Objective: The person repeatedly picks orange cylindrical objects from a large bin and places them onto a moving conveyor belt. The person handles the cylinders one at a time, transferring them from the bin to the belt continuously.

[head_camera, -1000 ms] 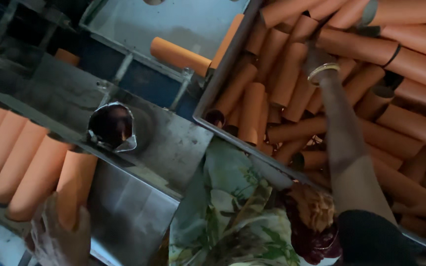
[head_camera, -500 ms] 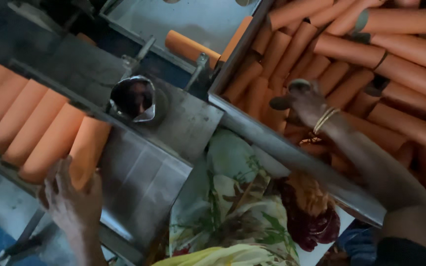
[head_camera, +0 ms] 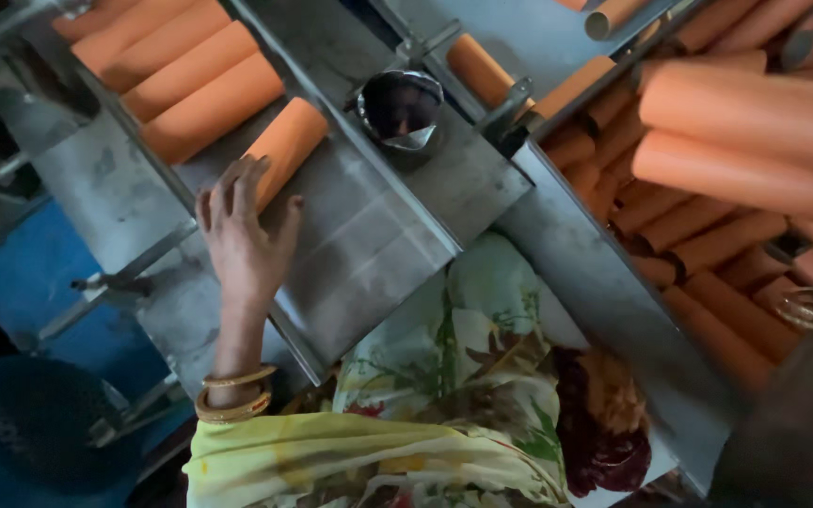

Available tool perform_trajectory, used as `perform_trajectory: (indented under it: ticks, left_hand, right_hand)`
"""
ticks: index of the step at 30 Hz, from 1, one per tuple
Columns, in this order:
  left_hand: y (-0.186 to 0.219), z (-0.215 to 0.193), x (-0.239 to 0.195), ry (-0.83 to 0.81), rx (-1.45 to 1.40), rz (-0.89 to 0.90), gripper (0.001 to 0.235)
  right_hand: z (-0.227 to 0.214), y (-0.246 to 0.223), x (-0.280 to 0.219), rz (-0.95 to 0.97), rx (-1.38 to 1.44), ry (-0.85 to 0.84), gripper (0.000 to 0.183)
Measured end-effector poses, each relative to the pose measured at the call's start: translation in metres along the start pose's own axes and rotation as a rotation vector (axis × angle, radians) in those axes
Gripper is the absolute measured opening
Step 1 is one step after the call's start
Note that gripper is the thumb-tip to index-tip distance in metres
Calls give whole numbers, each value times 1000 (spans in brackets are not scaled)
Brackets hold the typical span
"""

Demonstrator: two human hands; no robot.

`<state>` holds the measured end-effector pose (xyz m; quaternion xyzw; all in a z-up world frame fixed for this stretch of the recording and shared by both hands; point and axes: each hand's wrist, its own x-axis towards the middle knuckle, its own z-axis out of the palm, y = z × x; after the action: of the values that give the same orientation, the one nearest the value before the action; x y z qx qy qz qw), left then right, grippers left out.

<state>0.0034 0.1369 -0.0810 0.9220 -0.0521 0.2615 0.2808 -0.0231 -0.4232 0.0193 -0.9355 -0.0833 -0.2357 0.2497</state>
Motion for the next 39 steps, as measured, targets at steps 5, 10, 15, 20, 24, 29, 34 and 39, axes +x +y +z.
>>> perform_trajectory:
  ticks: [5, 10, 15, 20, 24, 29, 34, 39]
  left_hand:
    - [29, -19, -10, -97, -146, -1, 62]
    - [53, -36, -17, -160, -118, 162, 90]
    - [50, -33, -10, -264, 25, 182, 103]
    - [29, -10, 2, -422, 182, 79, 111]
    - [10, 0, 6, -444, 268, 16, 104]
    - [1, 8, 3, -366, 360, -1, 92]
    - [-4, 11, 1, -347, 373, -43, 85]
    - [-6, 11, -2, -286, 368, -6, 77]
  right_hand:
    - [32, -65, 7, 204, 525, -77, 22]
    - [170, -110, 20, 85, 723, -524, 21]
    - [273, -172, 45, 142, 881, -766, 39]
    - [276, -210, 49, -162, 563, -659, 78]
    - [224, -201, 54, -234, 262, -688, 74]
    - [156, -94, 73, -161, 275, -389, 35]
    - [153, 82, 75, 110, -4, -262, 30]
    - [211, 219, 45, 517, -30, -488, 68]
